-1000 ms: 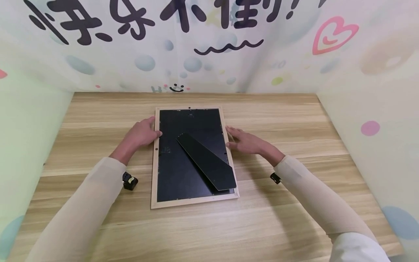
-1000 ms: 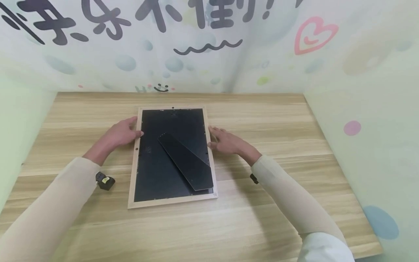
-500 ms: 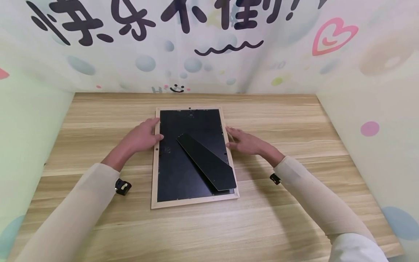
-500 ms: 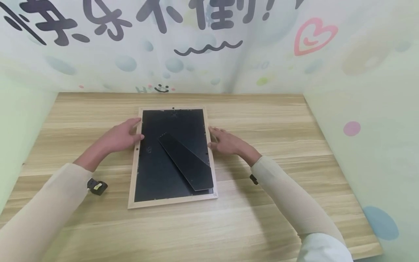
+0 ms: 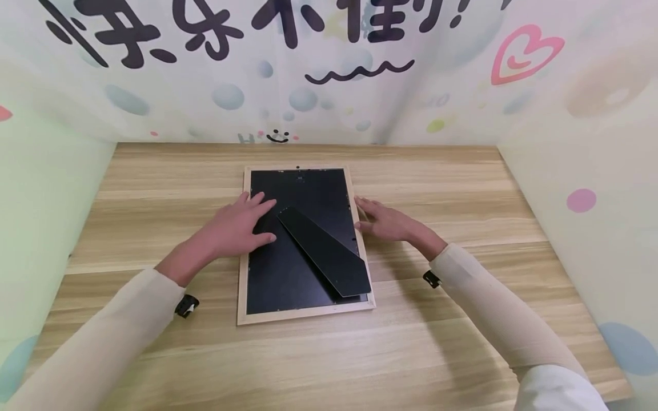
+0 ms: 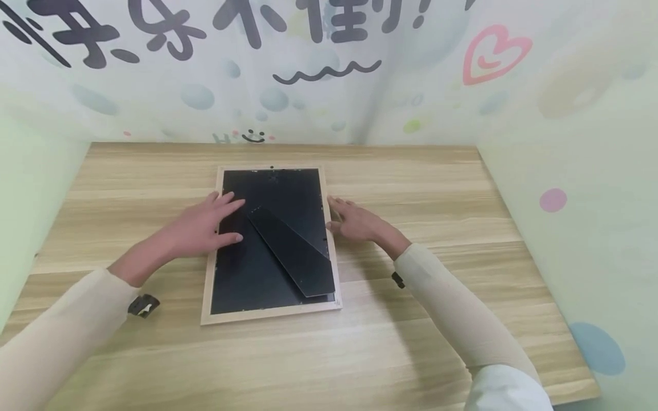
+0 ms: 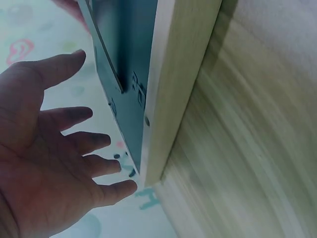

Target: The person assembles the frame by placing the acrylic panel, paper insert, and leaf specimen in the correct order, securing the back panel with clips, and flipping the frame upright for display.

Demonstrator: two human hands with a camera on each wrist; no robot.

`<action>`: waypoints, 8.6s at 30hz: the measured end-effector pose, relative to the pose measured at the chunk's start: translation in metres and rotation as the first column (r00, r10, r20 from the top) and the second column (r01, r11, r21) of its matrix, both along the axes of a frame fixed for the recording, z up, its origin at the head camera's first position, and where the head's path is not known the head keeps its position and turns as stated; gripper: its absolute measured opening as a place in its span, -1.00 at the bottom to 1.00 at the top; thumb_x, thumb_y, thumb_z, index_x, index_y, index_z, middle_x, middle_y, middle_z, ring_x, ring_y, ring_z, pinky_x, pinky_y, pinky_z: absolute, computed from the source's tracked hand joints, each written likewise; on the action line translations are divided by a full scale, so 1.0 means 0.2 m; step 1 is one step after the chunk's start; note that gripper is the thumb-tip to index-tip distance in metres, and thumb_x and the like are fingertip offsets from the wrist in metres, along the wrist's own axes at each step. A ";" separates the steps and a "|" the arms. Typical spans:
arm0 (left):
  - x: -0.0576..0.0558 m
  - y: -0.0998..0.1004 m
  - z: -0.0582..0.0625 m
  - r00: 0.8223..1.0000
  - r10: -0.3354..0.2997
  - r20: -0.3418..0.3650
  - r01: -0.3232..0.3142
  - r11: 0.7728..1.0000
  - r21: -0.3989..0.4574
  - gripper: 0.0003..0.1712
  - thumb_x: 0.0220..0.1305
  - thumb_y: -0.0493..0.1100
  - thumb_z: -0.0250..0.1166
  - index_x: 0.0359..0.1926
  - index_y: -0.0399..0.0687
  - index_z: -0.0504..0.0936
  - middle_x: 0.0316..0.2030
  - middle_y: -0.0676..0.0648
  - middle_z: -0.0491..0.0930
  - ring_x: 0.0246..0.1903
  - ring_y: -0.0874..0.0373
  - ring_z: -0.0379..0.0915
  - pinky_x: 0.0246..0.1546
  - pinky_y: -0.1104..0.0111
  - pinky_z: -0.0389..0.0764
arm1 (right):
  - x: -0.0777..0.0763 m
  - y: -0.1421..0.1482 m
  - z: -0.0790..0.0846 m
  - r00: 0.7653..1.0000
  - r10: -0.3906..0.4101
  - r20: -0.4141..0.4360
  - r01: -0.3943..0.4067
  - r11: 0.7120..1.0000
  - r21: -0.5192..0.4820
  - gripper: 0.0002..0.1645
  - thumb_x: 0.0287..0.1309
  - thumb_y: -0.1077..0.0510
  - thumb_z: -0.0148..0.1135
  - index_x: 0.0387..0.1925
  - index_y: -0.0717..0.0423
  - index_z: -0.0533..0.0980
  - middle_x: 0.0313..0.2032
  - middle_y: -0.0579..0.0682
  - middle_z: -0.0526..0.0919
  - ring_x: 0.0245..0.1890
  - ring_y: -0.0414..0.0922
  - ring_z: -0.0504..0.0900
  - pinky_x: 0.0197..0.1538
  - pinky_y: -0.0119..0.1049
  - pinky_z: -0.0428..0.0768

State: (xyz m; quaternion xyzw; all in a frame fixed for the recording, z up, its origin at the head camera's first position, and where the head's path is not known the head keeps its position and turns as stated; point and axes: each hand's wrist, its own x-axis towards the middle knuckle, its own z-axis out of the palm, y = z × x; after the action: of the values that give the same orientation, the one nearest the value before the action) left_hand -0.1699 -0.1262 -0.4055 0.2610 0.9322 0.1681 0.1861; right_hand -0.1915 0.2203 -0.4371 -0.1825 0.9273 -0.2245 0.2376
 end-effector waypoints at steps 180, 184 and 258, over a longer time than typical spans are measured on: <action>-0.39 0.44 -0.08 0.979 -0.079 -0.190 0.021 0.956 -0.293 -0.31 0.40 0.25 0.06 0.37 -0.04 0.39 0.53 -0.14 -0.13 0.49 -0.21 -0.32 0.34 -0.27 -0.06 | 0.05 0.00 -0.01 0.998 0.055 -0.017 -0.052 0.991 0.127 -0.15 0.48 -0.14 -0.21 0.54 0.02 -0.32 0.54 0.05 -0.24 0.52 0.13 -0.26 0.50 -0.01 -0.09; -0.41 0.44 -0.08 0.976 -0.113 -0.184 0.058 0.957 -0.284 -0.45 0.41 0.19 0.09 0.12 -0.12 0.62 0.52 -0.11 -0.08 0.50 -0.19 -0.32 0.34 -0.27 -0.06 | 0.06 -0.01 -0.01 0.998 0.054 -0.021 -0.051 0.991 0.125 -0.16 0.48 -0.15 -0.22 0.54 0.00 -0.32 0.54 0.06 -0.24 0.51 0.16 -0.25 0.50 0.02 -0.08; -0.56 0.39 -0.09 0.998 0.057 0.036 -0.056 0.998 -0.035 0.00 0.09 0.25 0.40 0.42 -0.05 0.18 0.40 -0.17 0.21 0.37 -0.10 0.10 0.30 -0.34 -0.23 | 0.06 -0.02 -0.01 0.999 0.040 0.003 -0.040 0.989 0.143 -0.16 0.47 -0.17 -0.22 0.54 -0.04 -0.32 0.54 0.00 -0.24 0.52 0.11 -0.28 0.51 -0.03 -0.11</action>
State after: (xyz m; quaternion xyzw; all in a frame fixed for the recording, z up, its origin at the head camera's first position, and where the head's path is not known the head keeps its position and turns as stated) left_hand -0.2821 -0.0488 -0.4237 0.2280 0.9383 0.1622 0.2030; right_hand -0.1790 0.2153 -0.4383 -0.1836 0.9370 -0.1528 0.2547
